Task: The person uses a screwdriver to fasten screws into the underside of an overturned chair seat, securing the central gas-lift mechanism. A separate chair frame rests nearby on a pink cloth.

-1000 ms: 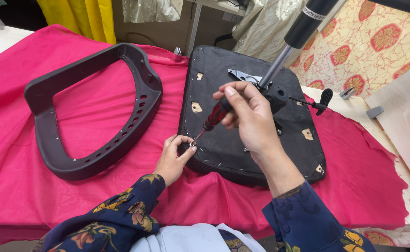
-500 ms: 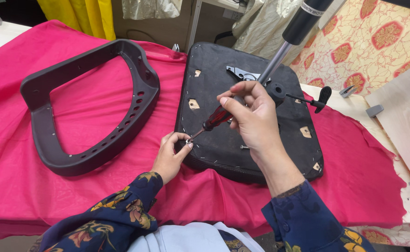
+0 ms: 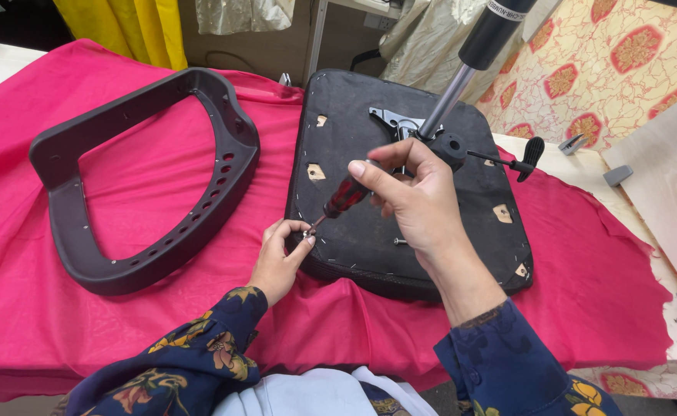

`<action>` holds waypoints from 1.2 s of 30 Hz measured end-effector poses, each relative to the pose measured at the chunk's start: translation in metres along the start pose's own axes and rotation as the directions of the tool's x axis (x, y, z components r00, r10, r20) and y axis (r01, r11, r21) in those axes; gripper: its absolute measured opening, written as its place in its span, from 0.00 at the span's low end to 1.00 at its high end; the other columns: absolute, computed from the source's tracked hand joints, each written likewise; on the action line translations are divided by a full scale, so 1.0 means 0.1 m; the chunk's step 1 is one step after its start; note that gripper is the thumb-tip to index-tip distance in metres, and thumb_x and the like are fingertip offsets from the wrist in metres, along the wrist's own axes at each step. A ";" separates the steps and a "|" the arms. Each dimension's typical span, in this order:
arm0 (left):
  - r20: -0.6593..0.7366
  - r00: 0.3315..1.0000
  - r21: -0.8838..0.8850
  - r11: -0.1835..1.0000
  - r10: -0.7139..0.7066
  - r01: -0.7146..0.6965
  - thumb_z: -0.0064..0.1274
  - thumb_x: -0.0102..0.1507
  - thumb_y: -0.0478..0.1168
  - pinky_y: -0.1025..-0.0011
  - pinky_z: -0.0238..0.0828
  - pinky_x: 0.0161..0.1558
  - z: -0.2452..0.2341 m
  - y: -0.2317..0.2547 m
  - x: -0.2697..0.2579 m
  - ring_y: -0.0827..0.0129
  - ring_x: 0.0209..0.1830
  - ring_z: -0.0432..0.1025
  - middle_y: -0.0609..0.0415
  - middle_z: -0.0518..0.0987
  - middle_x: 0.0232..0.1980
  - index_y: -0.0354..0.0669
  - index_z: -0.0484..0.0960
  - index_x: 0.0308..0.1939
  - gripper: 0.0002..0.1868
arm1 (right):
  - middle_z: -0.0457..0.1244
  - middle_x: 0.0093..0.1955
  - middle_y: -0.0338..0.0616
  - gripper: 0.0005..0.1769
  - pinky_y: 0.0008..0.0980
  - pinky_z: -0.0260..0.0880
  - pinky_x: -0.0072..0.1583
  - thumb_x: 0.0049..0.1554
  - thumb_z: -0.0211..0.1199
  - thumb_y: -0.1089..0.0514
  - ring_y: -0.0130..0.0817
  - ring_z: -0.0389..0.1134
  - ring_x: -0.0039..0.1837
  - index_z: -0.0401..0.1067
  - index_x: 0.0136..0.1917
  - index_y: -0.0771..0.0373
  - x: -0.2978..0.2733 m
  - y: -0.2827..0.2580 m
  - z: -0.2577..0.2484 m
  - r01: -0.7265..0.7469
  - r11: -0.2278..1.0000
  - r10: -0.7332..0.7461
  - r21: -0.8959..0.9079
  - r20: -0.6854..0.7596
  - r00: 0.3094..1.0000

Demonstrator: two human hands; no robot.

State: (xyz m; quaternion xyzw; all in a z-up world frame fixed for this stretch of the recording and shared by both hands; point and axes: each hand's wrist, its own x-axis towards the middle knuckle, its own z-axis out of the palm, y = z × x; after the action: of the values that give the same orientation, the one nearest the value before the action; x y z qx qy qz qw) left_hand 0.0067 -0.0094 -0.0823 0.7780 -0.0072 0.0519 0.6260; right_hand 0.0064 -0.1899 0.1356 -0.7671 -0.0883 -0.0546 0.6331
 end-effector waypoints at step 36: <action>0.040 0.999 0.006 0.999 -0.033 0.033 0.59 0.61 0.49 0.63 0.61 0.67 -0.07 0.05 0.03 0.57 0.72 0.62 0.46 0.66 0.70 0.52 0.82 0.51 0.16 | 0.71 0.51 0.30 0.20 0.22 0.72 0.40 0.57 0.58 0.51 0.20 0.73 0.39 0.71 0.62 0.56 0.11 -0.26 0.12 -0.162 0.981 0.146 0.110 0.147 0.978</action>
State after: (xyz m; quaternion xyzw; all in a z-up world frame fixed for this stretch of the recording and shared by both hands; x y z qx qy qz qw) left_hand 0.0085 -0.0035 -0.0756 0.7805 -0.0065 0.0260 0.6246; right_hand 0.0111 -0.1731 0.1600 -0.7336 -0.0753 0.0534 0.6733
